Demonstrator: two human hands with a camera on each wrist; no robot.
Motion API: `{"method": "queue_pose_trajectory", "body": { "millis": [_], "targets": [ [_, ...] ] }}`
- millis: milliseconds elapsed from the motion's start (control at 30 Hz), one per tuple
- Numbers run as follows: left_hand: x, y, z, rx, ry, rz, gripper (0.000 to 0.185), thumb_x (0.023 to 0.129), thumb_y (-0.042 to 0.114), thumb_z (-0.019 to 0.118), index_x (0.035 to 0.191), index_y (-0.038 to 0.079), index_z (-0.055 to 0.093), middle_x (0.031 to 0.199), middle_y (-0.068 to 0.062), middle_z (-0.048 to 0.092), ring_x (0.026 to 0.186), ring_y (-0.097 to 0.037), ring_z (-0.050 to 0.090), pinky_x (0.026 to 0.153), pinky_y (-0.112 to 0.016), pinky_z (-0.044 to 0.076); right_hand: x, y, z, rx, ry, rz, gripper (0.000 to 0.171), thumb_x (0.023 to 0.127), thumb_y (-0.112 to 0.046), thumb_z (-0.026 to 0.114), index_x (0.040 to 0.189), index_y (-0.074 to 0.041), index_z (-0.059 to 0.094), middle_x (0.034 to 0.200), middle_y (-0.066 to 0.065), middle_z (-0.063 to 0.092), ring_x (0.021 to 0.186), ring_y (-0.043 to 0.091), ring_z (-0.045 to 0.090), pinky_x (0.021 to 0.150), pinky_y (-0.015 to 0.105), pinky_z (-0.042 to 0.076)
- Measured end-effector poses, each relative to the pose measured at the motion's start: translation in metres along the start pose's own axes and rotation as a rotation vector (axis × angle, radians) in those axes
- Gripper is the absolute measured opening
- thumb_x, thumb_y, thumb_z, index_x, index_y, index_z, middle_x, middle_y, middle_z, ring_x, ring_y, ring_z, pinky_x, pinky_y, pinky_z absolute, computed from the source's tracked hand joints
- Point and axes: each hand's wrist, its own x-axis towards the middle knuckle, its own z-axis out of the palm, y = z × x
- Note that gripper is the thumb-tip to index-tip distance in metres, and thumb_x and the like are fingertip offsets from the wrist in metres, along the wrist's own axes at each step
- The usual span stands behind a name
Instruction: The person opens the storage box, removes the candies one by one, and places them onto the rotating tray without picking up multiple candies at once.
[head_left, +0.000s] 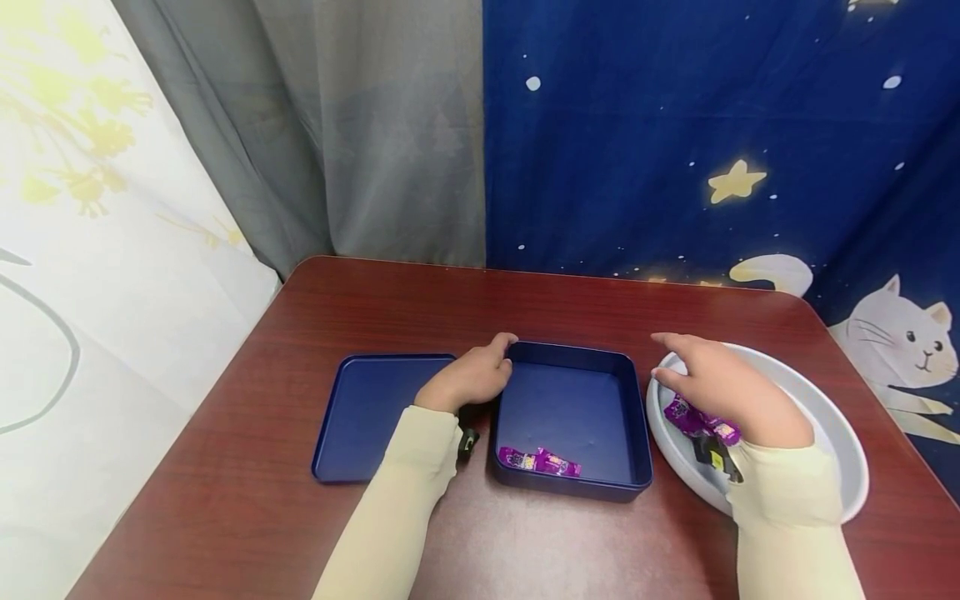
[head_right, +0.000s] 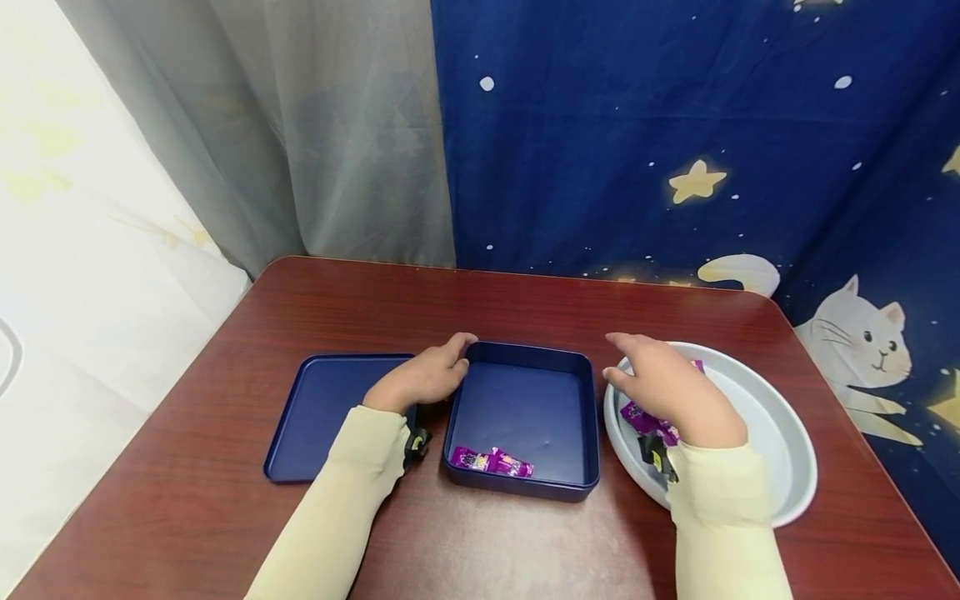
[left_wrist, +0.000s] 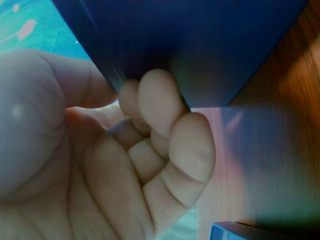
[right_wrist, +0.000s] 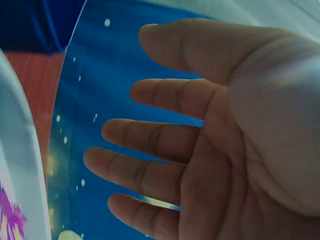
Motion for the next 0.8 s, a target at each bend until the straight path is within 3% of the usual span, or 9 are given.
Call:
{"method": "queue_pose_trajectory", "body": {
  "millis": [200, 300, 433, 567, 800],
  "targets": [
    [-0.002, 0.002, -0.001, -0.003, 0.0, -0.004, 0.047, 0.107, 0.02, 0.039, 0.152, 0.014, 0.031, 0.145, -0.013, 0.05, 0.129, -0.024, 0.051, 0.107, -0.045, 0.039, 0.003, -0.019, 0.005, -0.001, 0.015, -0.065, 0.055, 0.095, -0.022, 0.066, 0.139, 0.006, 0.05, 0.136, 0.03, 0.053, 0.127, 0.047, 0.048, 0.105, 0.061, 0.035],
    [-0.002, 0.002, -0.001, -0.003, -0.005, -0.005, 0.047, 0.107, 0.02, 0.038, 0.152, 0.014, 0.031, 0.145, -0.013, 0.05, 0.129, -0.024, 0.051, 0.107, -0.044, 0.039, 0.005, -0.029, 0.007, 0.004, 0.019, -0.101, 0.052, 0.093, -0.019, 0.067, 0.137, 0.006, 0.052, 0.121, 0.026, 0.062, 0.113, 0.042, 0.058, 0.099, 0.058, 0.042],
    [0.0, 0.002, -0.001, -0.005, -0.01, 0.004, 0.046, 0.107, 0.02, 0.038, 0.152, 0.014, 0.031, 0.146, -0.012, 0.049, 0.131, -0.023, 0.049, 0.108, -0.044, 0.038, 0.01, -0.043, 0.012, 0.001, 0.031, -0.179, 0.05, 0.092, -0.017, 0.069, 0.134, 0.006, 0.055, 0.117, 0.022, 0.064, 0.11, 0.039, 0.06, 0.098, 0.055, 0.044],
    [0.001, 0.002, -0.001, -0.005, -0.016, 0.011, 0.047, 0.107, 0.021, 0.038, 0.152, 0.014, 0.03, 0.147, -0.012, 0.048, 0.132, -0.023, 0.048, 0.109, -0.043, 0.037, 0.017, -0.058, 0.017, -0.02, -0.004, -0.23, 0.05, 0.093, -0.02, 0.07, 0.135, 0.003, 0.056, 0.131, 0.022, 0.059, 0.123, 0.04, 0.054, 0.103, 0.055, 0.04],
    [0.001, 0.0, 0.0, -0.003, -0.015, -0.004, 0.046, 0.107, 0.022, 0.038, 0.152, 0.015, 0.031, 0.147, -0.011, 0.049, 0.132, -0.022, 0.048, 0.108, -0.043, 0.038, 0.032, -0.08, 0.027, -0.138, -0.087, -0.281, 0.049, 0.091, -0.021, 0.072, 0.132, 0.0, 0.059, 0.126, 0.018, 0.062, 0.116, 0.035, 0.059, 0.098, 0.05, 0.046]
  ]
}}
